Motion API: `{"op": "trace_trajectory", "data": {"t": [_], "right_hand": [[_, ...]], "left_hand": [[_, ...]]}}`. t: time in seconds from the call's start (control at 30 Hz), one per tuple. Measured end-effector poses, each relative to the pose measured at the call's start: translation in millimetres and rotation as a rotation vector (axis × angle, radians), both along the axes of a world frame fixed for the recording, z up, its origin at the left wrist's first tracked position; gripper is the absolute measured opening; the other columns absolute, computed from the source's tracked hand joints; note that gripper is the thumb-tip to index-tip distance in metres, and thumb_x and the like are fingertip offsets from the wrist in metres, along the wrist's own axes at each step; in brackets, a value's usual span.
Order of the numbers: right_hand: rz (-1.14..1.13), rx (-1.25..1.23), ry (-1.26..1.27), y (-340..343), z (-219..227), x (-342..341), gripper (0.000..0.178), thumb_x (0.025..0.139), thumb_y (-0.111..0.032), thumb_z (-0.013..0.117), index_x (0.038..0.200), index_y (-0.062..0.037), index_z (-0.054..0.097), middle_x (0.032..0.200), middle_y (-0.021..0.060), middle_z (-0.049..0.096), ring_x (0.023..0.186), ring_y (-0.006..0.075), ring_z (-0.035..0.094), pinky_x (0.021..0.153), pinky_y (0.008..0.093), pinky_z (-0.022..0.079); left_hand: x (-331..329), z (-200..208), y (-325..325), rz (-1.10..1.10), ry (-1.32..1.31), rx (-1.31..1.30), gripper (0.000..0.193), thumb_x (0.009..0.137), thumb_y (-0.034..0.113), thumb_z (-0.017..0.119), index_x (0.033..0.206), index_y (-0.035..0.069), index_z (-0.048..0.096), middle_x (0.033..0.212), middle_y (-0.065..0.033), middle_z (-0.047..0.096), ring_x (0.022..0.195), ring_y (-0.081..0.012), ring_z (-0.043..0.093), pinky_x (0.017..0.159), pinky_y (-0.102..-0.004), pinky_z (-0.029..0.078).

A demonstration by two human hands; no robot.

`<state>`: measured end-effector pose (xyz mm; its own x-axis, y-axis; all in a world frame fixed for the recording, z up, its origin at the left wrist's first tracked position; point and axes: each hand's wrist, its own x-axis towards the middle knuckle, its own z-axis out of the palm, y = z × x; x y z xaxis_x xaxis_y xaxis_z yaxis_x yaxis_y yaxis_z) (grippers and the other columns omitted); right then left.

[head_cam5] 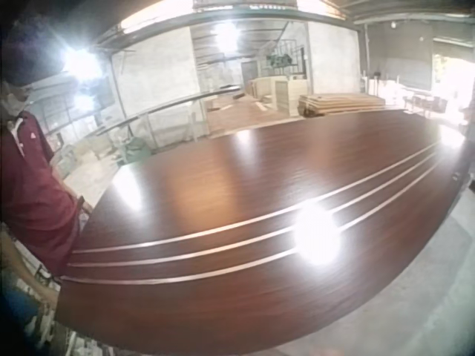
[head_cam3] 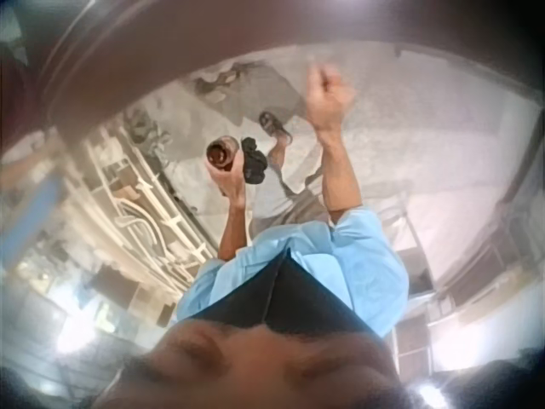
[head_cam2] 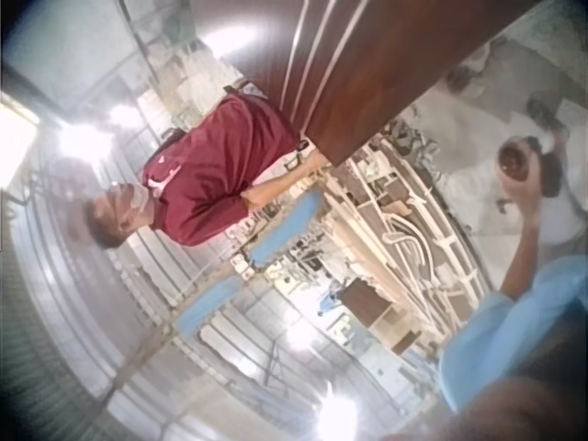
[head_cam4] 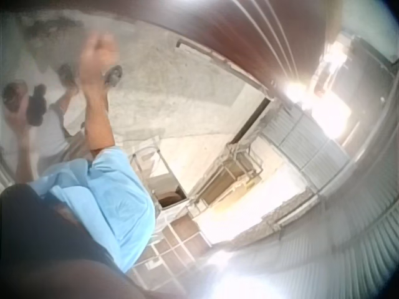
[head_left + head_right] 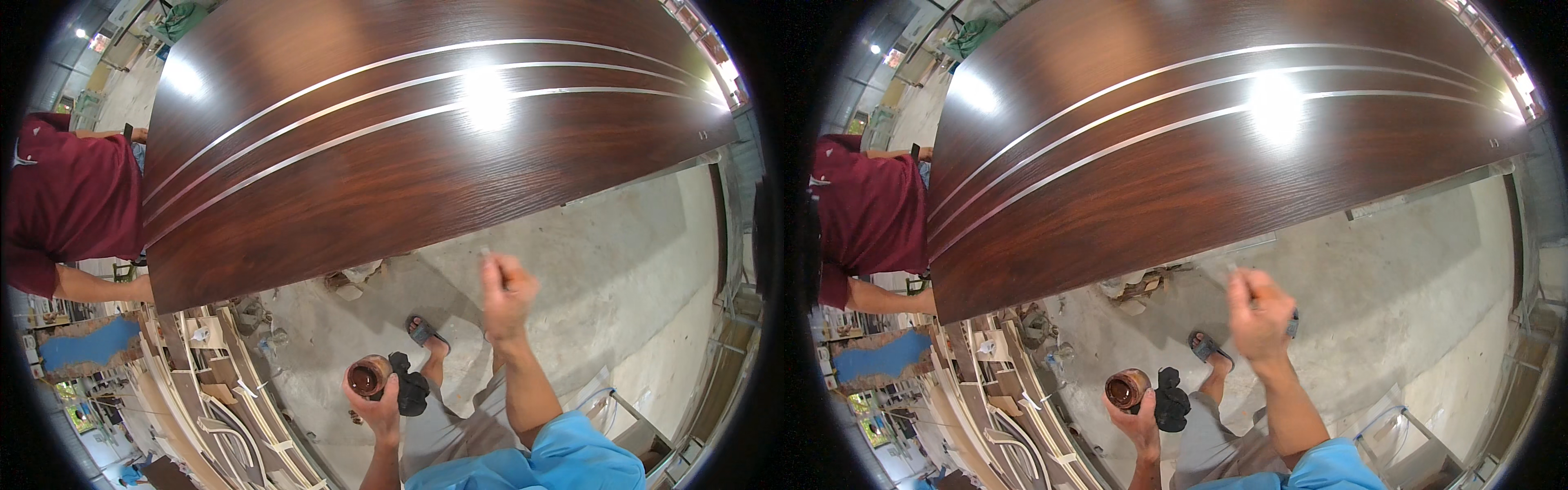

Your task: The person applies a dark finish to a large wooden tabletop using a small brush and a container of finish. They repeatedly dip the brush and spread the finish along the surface, focusing on edges and inlaid lines. Another person wipes the surface with a cloth while the camera wearer continues applying finish.

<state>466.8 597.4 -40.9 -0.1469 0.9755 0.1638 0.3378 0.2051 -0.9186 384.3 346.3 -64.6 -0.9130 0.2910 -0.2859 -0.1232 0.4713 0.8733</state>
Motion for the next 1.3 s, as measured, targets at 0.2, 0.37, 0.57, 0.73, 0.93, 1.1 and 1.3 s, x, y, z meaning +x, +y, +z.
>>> {"op": "trace_trajectory", "data": {"t": [0.2,0.37,0.57,0.73,0.93,1.1,1.3], "right_hand": [[-0.144,-0.13,0.163,-5.6,4.4,-3.4,0.009,0.094,-0.004,0.064,0.09,0.0011,0.07,0.072,-0.0009,0.058,0.066,0.0065,0.048,0.059,0.0247,0.04],[0.36,0.009,0.176,-69.9,8.5,-97.2,0.006,0.089,-0.01,0.069,0.09,-0.0039,0.07,0.079,0.0102,0.07,0.065,0.0244,0.066,0.06,0.0362,0.052],[0.465,-0.011,0.257,-86.7,10.0,-107.2,0.005,0.088,-0.008,0.071,0.09,-0.0031,0.071,0.081,0.0117,0.071,0.068,0.0279,0.068,0.061,0.0385,0.053],[0.088,-0.26,0.177,-79.1,5.2,-89.6,0.007,0.091,-0.006,0.07,0.092,0.0008,0.071,0.073,0.0097,0.068,0.062,0.0144,0.061,0.06,0.0317,0.05],[0.355,-0.152,0.176,-126.5,0.7,-164.3,0.009,0.092,-0.009,0.07,0.095,-0.0018,0.072,0.075,0.0102,0.07,0.061,0.016,0.063,0.058,0.0312,0.05],[0.374,-0.168,0.268,-143.2,9.1,-179.5,0.008,0.095,-0.006,0.067,0.095,0.0001,0.071,0.073,0.0042,0.068,0.063,0.0076,0.058,0.056,0.0258,0.047],[0.259,-0.246,0.258,-151.1,0.4,-193.1,0.008,0.093,-0.007,0.068,0.095,-0.0003,0.071,0.068,0.0082,0.066,0.055,0.0133,0.057,0.053,0.0294,0.046]], "left_hand": [[0.4,-2.4,-0.5,0.009,0.019,0.023,0.075,0.076,0.009,0.082,0.138,-0.004,0.042,0.128,-0.0171,0.054,0.118,-0.0275,0.058,0.104,-0.039,0.047],[-3.3,-4.7,-9.7,0.011,0.059,0.05,0.074,0.076,0.011,0.083,0.138,-0.002,0.044,0.127,-0.0149,0.055,0.116,-0.0251,0.059,0.103,-0.0377,0.048],[-13.5,0.0,-22.9,0.084,0.031,0.032,0.073,0.077,0.009,0.083,0.137,-0.002,0.044,0.126,-0.0129,0.055,0.115,-0.0233,0.059,0.103,-0.0365,0.047],[-26.6,-1.0,-35.7,0.072,0.067,-0.003,0.073,0.077,0.007,0.084,0.137,-0.002,0.044,0.128,-0.0136,0.054,0.118,-0.0236,0.057,0.103,-0.036,0.047],[-37.0,-9.9,-58.0,0.214,0.014,0.067,0.074,0.077,0.008,0.084,0.138,-0.003,0.043,0.126,-0.0141,0.056,0.116,-0.024,0.058,0.102,-0.0366,0.047],[-54.6,-5.7,-78.3,0.216,0.017,0.078,0.074,0.077,0.008,0.083,0.137,-0.005,0.043,0.127,-0.0153,0.055,0.117,-0.0241,0.058,0.103,-0.0371,0.047],[-68.3,-6.5,-92.2,0.302,0.006,0.098,0.074,0.077,0.007,0.083,0.137,-0.006,0.042,0.127,-0.0156,0.055,0.118,-0.0246,0.057,0.105,-0.0376,0.046]]}}
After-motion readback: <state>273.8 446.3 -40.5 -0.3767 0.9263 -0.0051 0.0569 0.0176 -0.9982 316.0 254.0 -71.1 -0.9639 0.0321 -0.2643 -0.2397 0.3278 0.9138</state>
